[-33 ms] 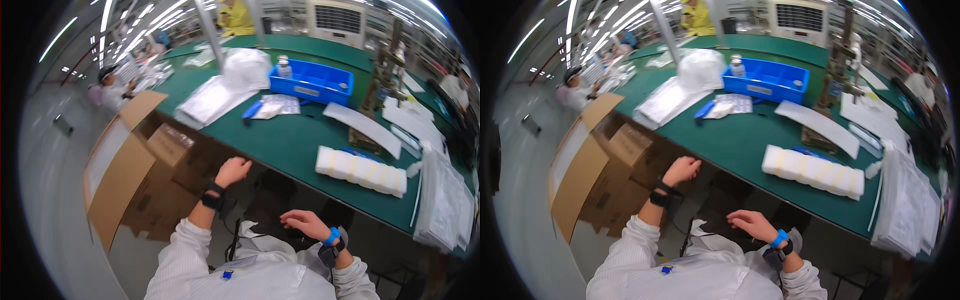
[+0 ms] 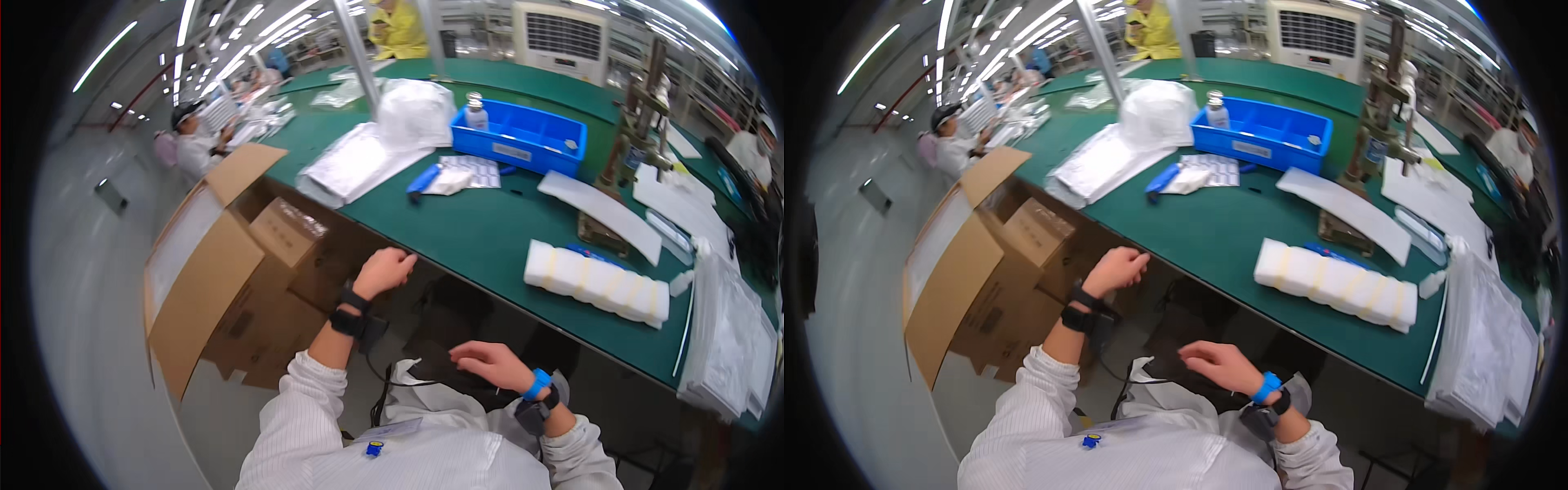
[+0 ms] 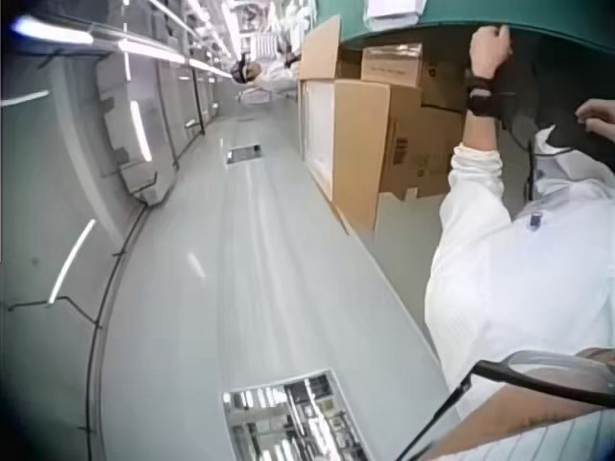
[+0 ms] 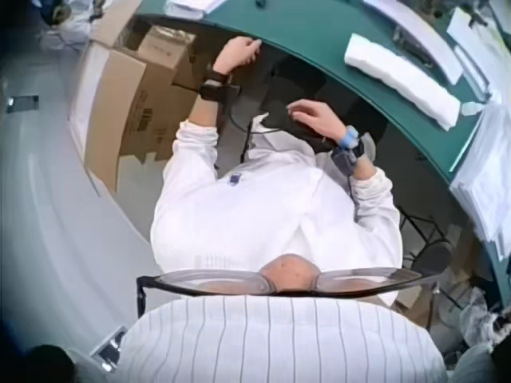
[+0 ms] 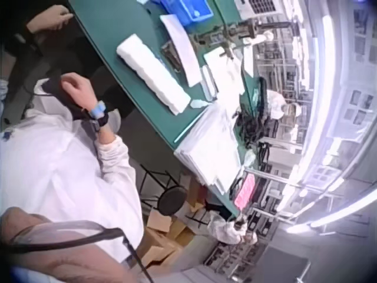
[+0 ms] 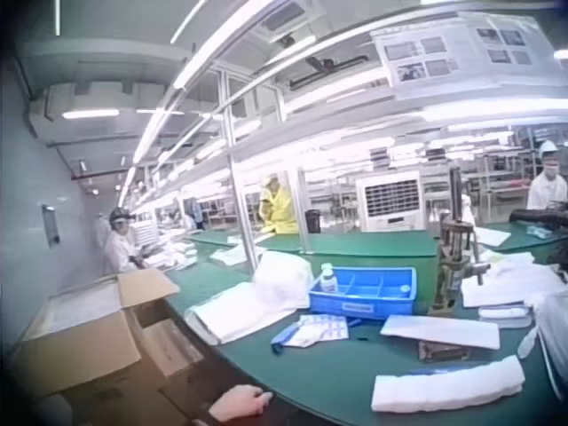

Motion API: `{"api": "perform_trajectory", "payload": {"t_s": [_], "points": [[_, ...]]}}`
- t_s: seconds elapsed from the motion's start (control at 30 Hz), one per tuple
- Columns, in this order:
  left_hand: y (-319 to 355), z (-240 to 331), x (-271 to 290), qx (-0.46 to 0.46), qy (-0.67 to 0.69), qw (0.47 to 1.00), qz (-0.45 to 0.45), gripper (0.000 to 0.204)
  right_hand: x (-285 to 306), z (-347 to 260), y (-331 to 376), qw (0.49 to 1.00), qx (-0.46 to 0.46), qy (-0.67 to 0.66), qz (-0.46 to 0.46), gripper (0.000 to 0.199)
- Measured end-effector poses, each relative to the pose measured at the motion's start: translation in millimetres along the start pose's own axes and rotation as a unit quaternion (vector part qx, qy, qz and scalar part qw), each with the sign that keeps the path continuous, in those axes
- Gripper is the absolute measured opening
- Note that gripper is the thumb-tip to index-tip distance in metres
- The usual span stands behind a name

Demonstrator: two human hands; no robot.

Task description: Installing small components and applying adhesive to a rectangular white frame using a manual press and precision tools.

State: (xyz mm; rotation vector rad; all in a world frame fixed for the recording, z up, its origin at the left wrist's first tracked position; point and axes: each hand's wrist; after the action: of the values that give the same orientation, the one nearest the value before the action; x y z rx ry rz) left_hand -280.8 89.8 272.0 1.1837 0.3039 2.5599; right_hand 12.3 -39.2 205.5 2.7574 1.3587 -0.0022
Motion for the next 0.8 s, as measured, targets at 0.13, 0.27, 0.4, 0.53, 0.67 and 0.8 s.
{"api": "perform_trajectory", "payload": {"t_s": [0.13,0.27,0.4,0.53,0.67,0.8], "points": [[24.3,36.9,42.1,-0.026,0.206,0.978,-0.034,0.034,-57.3,-48.6,-70.2,0.958,0.165,0.234,-0.006,0.046],[6.3,90.7,32.2,-0.066,0.261,0.961,-0.069,0.032,-76.2,-51.1,-103.2,0.985,0.164,0.034,-0.038,0.053],[-4.6,122.0,42.8,-0.161,0.169,0.972,-0.019,0.029,-83.9,-72.6,-109.9,0.991,0.136,0.010,-0.006,0.046],[-6.4,150.0,59.1,-0.250,0.053,0.962,0.093,0.026,-78.3,-123.3,-104.8,0.977,0.144,0.074,0.138,0.042],[-4.5,171.5,63.9,-0.324,0.102,0.938,0.067,0.026,-63.4,-114.1,-126.6,0.945,0.220,-0.239,0.044,0.045],[17.2,211.3,49.1,-0.314,0.409,0.837,-0.185,0.025,-22.3,-73.5,-152.1,0.902,0.264,-0.329,-0.092,0.048]]}}
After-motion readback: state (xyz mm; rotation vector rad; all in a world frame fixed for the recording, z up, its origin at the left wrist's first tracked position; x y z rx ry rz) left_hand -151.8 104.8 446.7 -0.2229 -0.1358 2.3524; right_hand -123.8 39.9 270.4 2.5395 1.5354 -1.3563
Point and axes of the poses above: each hand's wrist, its own y-axis away from the middle knuckle, its own x-axis out of the back of the hand, z = x × y, and after that the axes turned 12 degrees about -z, right-handed
